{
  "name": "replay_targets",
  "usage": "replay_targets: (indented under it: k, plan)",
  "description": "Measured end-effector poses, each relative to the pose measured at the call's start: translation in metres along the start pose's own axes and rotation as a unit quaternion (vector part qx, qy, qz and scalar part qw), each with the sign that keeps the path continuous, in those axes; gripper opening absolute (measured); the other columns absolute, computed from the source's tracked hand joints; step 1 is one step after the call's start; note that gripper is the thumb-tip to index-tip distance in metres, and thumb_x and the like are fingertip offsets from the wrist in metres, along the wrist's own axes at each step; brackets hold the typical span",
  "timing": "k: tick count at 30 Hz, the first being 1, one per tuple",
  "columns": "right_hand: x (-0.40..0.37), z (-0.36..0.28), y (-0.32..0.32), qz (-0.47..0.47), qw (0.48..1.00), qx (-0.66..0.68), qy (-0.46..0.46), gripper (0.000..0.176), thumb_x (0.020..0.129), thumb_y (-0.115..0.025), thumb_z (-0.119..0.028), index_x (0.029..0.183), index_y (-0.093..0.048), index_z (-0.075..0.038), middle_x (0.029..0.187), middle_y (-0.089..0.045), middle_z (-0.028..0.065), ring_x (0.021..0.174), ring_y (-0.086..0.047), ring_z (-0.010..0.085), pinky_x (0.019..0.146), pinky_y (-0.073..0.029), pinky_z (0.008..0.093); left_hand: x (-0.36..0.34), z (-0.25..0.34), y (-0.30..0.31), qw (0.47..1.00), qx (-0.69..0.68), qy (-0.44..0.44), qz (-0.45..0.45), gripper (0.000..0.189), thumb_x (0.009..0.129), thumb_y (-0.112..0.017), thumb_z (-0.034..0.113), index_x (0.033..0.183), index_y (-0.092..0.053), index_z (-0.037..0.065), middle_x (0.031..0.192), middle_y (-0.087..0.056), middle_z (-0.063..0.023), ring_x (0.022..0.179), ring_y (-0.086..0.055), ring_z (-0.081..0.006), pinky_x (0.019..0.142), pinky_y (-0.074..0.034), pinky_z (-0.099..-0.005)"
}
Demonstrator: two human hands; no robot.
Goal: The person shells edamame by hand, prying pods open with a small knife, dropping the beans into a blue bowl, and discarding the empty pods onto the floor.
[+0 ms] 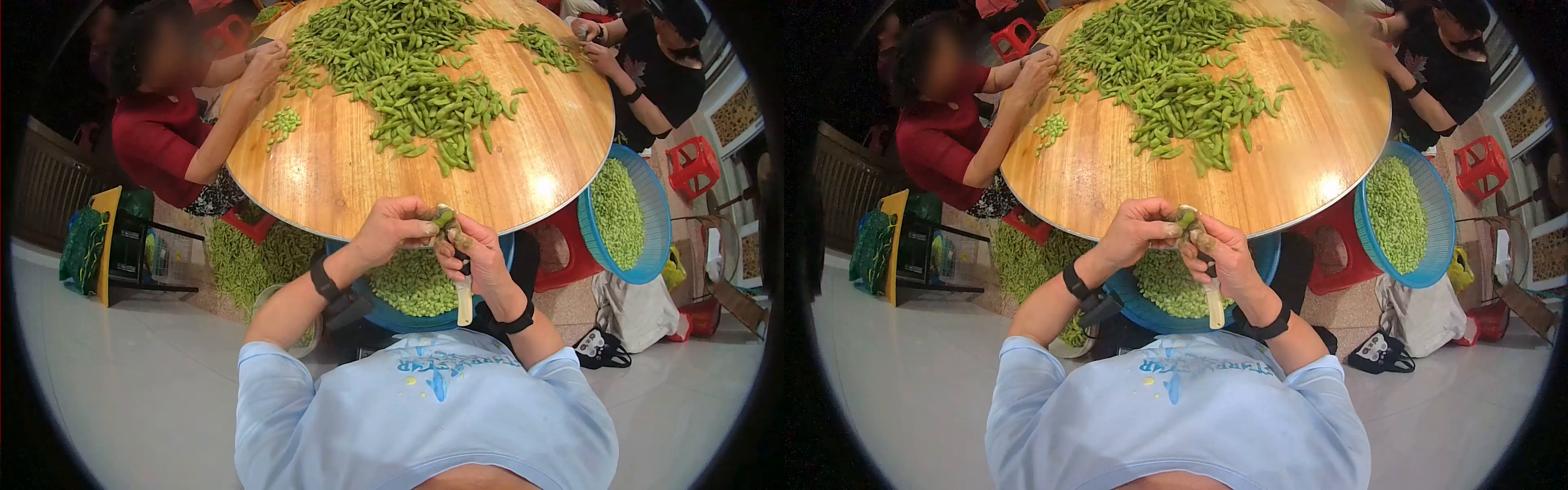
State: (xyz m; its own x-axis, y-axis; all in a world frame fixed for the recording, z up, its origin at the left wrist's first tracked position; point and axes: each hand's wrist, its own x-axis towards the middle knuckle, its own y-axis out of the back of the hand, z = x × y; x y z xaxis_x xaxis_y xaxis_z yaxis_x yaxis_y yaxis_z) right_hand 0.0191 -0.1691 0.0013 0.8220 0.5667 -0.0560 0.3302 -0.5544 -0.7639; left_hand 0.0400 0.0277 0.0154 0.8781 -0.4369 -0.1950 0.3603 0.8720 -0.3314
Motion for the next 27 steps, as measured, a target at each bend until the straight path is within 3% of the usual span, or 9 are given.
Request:
replay_targets:
  k: [7, 8, 9, 10, 12, 16, 18, 21, 27]
  plan:
    - [0.000, -0.004, 0.010, -0.008, 0.988, 0.138, -0.075, 0.028, 0.095, -0.050, -0.011, 0.122, -0.050, -0.004, 0.079, -0.049, 0.0059, 0.057, -0.041, 0.0088, 0.042, -0.034, 0.0180, 0.005, -0.005, 0.002, 0.989, -0.114, 0.085, -0.039, 0.011, 0.084, -0.065, 0.009, 0.090, -0.060, 0.001, 0.074, -0.063, -0.0063, 0.060, -0.059, -0.0118, 0.051, -0.044, -0.0238]
    - [0.000, -0.003, 0.009, 0.030, 0.981, 0.179, -0.072, 0.028, 0.095, -0.050, -0.010, 0.122, -0.050, -0.004, 0.081, -0.049, 0.0062, 0.056, -0.040, 0.0088, 0.041, -0.034, 0.0181, 0.004, -0.006, -0.004, 0.987, 0.145, -0.070, 0.018, 0.013, 0.084, -0.066, 0.010, 0.089, -0.059, 0.000, 0.071, -0.061, -0.0096, 0.058, -0.058, -0.0155, 0.051, -0.044, -0.0274]
    - [0.000, -0.003, 0.007, 0.030, 0.981, 0.179, -0.073, 0.028, 0.095, -0.050, -0.010, 0.122, -0.050, -0.004, 0.081, -0.049, 0.0062, 0.056, -0.040, 0.0088, 0.041, -0.034, 0.0181, 0.003, -0.005, -0.008, 0.892, 0.390, -0.217, 0.075, 0.015, 0.083, -0.066, 0.010, 0.088, -0.057, -0.002, 0.069, -0.059, -0.0128, 0.057, -0.058, -0.0193, 0.051, -0.045, -0.0309]
    - [0.000, -0.003, 0.003, 0.032, 0.981, 0.181, -0.069, 0.028, 0.095, -0.050, -0.010, 0.121, -0.050, -0.004, 0.082, -0.050, 0.0065, 0.056, -0.040, 0.0087, 0.041, -0.034, 0.0184, 0.001, -0.004, -0.009, 0.892, 0.390, -0.217, 0.075, 0.015, 0.083, -0.066, 0.010, 0.088, -0.057, -0.002, 0.069, -0.059, -0.0128, 0.057, -0.058, -0.0193, 0.051, -0.045, -0.0309]
    - [-0.001, 0.000, 0.000, 0.036, 0.980, 0.183, -0.065, 0.027, 0.095, -0.050, -0.010, 0.121, -0.050, -0.004, 0.084, -0.050, 0.0069, 0.056, -0.040, 0.0087, 0.041, -0.034, 0.0186, -0.002, -0.003, -0.011, 0.692, 0.613, -0.375, 0.069, 0.016, 0.083, -0.064, 0.009, 0.088, -0.058, -0.005, 0.067, -0.057, -0.0176, 0.058, -0.059, -0.0260, 0.054, -0.046, -0.0334]
    - [-0.002, 0.009, -0.004, 0.058, 0.985, 0.159, -0.041, 0.024, 0.095, -0.049, -0.012, 0.118, -0.052, -0.004, 0.083, -0.052, 0.0070, 0.055, -0.042, 0.0088, 0.041, -0.035, 0.0185, -0.006, -0.002, -0.018, 0.716, 0.594, -0.357, 0.080, 0.012, 0.084, -0.063, 0.009, 0.086, -0.062, -0.003, 0.069, -0.060, -0.0175, 0.060, -0.061, -0.0261, 0.054, -0.046, -0.0311]
    - [-0.004, 0.012, -0.006, 0.069, 0.988, 0.133, -0.026, 0.023, 0.096, -0.049, -0.012, 0.117, -0.054, -0.004, 0.082, -0.053, 0.0069, 0.055, -0.043, 0.0088, 0.041, -0.035, 0.0184, -0.009, -0.001, -0.022, 0.913, 0.338, -0.206, 0.102, 0.010, 0.085, -0.060, 0.007, 0.084, -0.065, -0.002, 0.068, -0.061, -0.0163, 0.058, -0.060, -0.0236, 0.053, -0.045, -0.0297]
    - [-0.004, 0.011, -0.007, 0.084, 0.996, -0.011, 0.023, 0.022, 0.095, -0.051, -0.013, 0.115, -0.055, -0.004, 0.078, -0.055, 0.0055, 0.055, -0.046, 0.0080, 0.041, -0.035, 0.0198, -0.011, 0.004, -0.021, 0.977, 0.186, -0.062, 0.080, 0.013, 0.086, -0.059, 0.009, 0.084, -0.064, -0.002, 0.066, -0.060, -0.0148, 0.054, -0.057, -0.0218, 0.051, -0.044, -0.0301]
    - [0.000, 0.007, -0.007, 0.169, 0.917, -0.332, 0.144, 0.027, 0.089, -0.061, -0.007, 0.114, -0.056, 0.001, 0.078, -0.059, 0.0018, 0.060, -0.052, 0.0072, 0.049, -0.041, 0.0213, -0.014, -0.002, -0.018, 0.906, 0.379, -0.169, 0.083, 0.011, 0.083, -0.058, 0.007, 0.082, -0.061, -0.003, 0.064, -0.058, -0.0081, 0.055, -0.055, -0.0145, 0.049, -0.041, -0.0291]
